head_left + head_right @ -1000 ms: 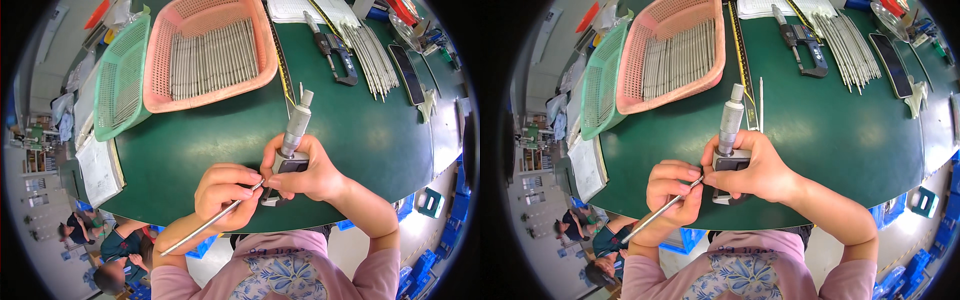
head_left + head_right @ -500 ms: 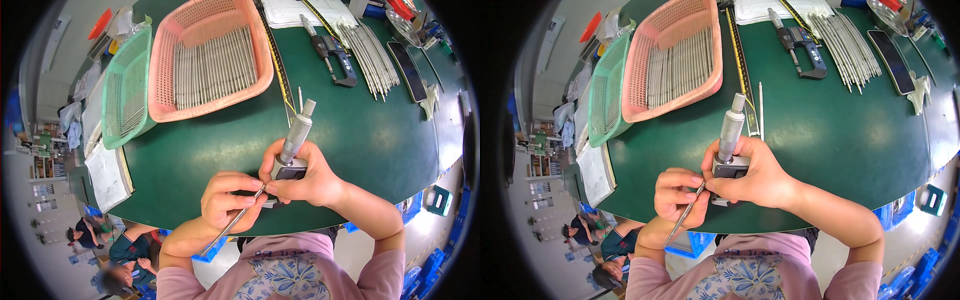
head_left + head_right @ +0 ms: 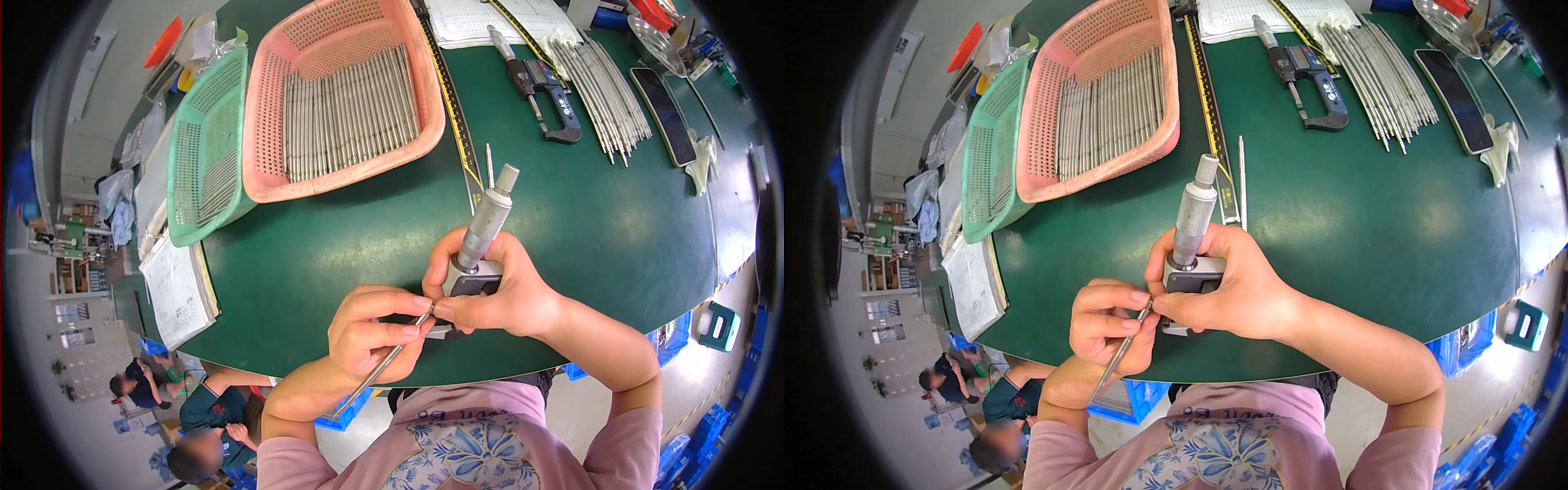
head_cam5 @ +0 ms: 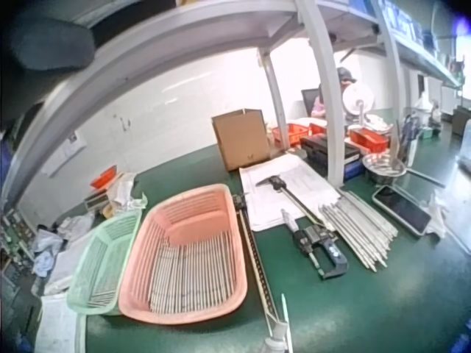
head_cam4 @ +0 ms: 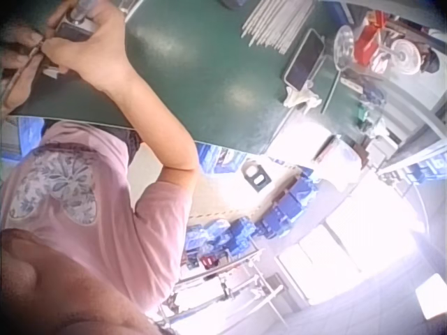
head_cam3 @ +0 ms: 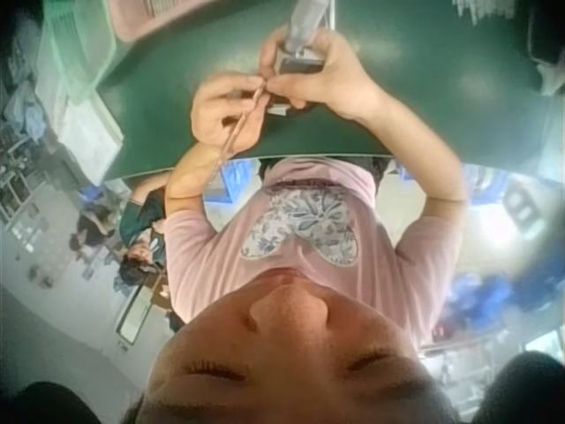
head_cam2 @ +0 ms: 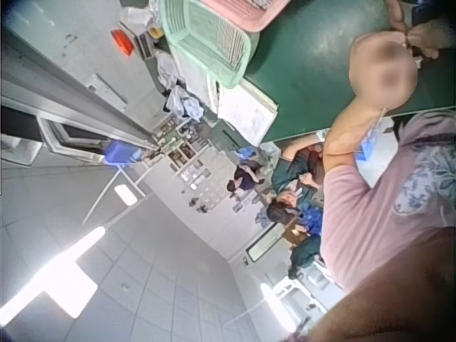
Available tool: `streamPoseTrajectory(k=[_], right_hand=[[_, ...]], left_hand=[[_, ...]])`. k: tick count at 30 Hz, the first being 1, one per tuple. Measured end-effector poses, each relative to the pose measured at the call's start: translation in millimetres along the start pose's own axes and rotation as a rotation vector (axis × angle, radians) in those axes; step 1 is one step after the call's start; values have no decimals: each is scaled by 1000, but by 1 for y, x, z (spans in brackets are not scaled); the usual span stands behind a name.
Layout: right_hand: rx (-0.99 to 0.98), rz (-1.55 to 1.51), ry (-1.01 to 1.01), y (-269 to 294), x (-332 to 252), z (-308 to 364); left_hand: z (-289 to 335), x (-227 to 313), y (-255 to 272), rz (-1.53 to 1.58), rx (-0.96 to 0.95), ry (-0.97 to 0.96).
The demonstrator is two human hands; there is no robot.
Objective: The person uses a digital caliper to measure the diameter of thin metal rods. They pick up a rod from a pink basket, clamp the caliper jaws around it, and read the measurement. The person repeats this process for multiple rods, placing them back into the basket or onto the table after inspection.
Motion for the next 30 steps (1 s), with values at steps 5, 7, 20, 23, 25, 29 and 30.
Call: streamPoseTrajectory(k=[5, 7, 20, 23, 25, 29, 30], right_hand=[[-6, 7, 5, 1, 0, 0], [7, 16, -1, -1, -1, -1], [166, -264, -151, 19, -17, -5], [153, -251, -181, 18, -17, -5], [133, -245, -203, 18, -16, -5], [102, -257, -224, 17, -13, -5], [98, -261, -224, 17, -12, -5]], left_hand=[[-2, 1, 0, -22, 61, -4], [-1, 1, 0, 10, 70, 18], [2, -19, -5, 984, -35, 718], [0, -16, -6, 987, -39, 763], [0, -16, -7, 988, -40, 783], [1, -18, -7, 991, -85, 787], [1, -17, -7, 986, -89, 802]])
Point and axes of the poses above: each hand's wrist, its own z-axis away from the middle knuckle, its own y-axis out of the back of the hand, x = y × z, the point moved 2 cm from there along -z, towards the middle knuckle, and after that the axes turned 7 degrees about z, right-handed, at the moved point
